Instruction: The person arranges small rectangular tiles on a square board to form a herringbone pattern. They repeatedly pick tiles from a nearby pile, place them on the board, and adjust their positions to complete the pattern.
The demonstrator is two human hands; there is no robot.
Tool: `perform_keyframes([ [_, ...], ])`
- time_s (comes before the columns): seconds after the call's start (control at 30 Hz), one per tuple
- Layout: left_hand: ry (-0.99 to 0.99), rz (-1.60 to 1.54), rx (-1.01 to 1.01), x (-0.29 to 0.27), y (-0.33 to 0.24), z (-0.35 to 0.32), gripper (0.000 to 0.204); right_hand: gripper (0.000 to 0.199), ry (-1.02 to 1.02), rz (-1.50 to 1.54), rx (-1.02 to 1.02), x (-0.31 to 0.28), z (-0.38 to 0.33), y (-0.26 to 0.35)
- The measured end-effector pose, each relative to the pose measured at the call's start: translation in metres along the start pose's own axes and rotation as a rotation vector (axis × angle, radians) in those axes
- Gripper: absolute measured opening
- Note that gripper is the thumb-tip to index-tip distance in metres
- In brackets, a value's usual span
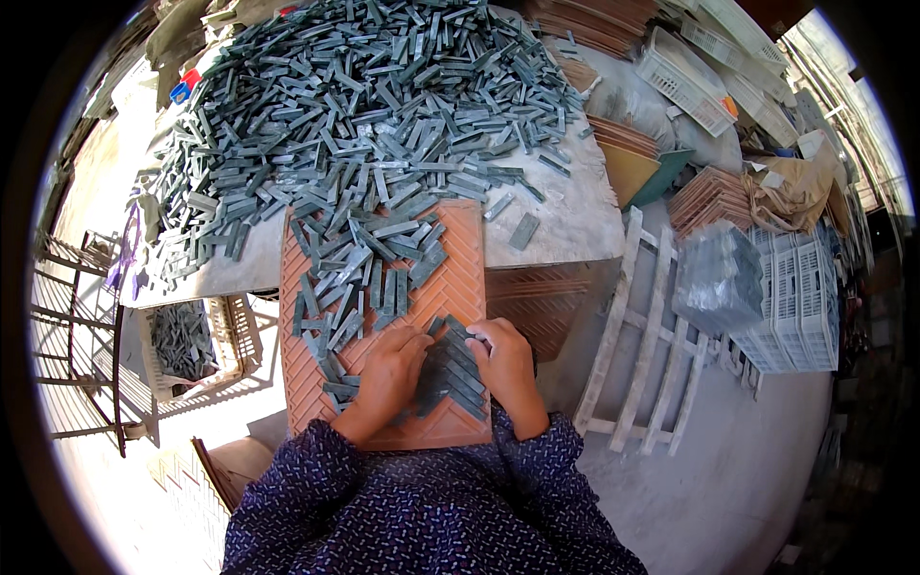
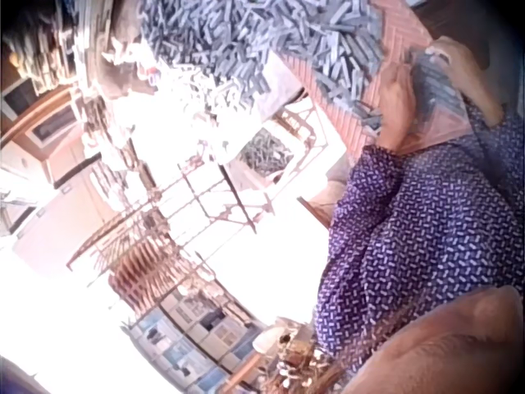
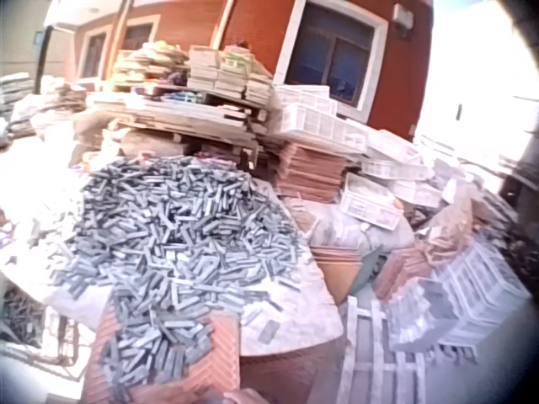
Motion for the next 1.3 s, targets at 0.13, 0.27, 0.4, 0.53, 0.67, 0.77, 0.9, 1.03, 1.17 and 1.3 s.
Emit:
perform_keyframes([
  [0.13,-0.043,0.056,-0.069,0.004,-0.003,0.007,0.029,0.016,-0.019,-0.126,-0.011,0.007,-0.001,0.001],
  [0.27,0.019,0.034,-0.092,0.010,0.006,0.005,0.033,0.014,-0.027,-0.140,-0.011,0.004,0.000,0.004],
  [0.4,0.026,0.070,-0.025,-0.001,-0.003,0.002,0.034,0.015,-0.013,-0.099,0.007,0.002,-0.003,0.000],
  [0.53,0.053,0.036,-0.053,0.002,0.003,-0.006,0.032,0.016,-0.003,-0.068,-0.015,0.001,-0.004,0.001],
  [0.67,0.035,0.019,-0.011,0.008,0.006,-0.004,0.030,0.016,-0.007,-0.074,-0.056,-0.003,-0.004,0.003],
  [0.77,0.072,-0.006,-0.028,0.007,0.008,-0.002,0.032,0.015,-0.004,-0.092,-0.056,-0.003,0.001,0.006],
  [0.9,0.040,0.031,0.041,0.008,0.006,0.000,0.033,0.015,-0.036,-0.093,-0.131,0.003,0.023,0.021],
  [1.03,0.111,0.039,0.031,0.009,0.008,0.002,0.031,0.022,-0.024,-0.026,-0.273,0.024,0.063,0.036],
  [1.17,-0.047,0.163,0.085,-0.007,0.000,0.019,0.032,0.035,-0.016,-0.200,-0.306,0.030,0.094,0.034],
  [1.3,-0.135,0.327,0.053,-0.019,0.019,0.040,0.032,0.037,0.114,-0.198,-0.203,0.032,0.097,0.034],
])
Point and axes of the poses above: each hand's wrist, its own z-axis towards the middle knuckle, its own x-axis out of the palm, y = z × x, the point moved 4 cm from there along z, towards the middle knuckle, and after that the axes turned 3 degrees about x, right-handed, at the moved point
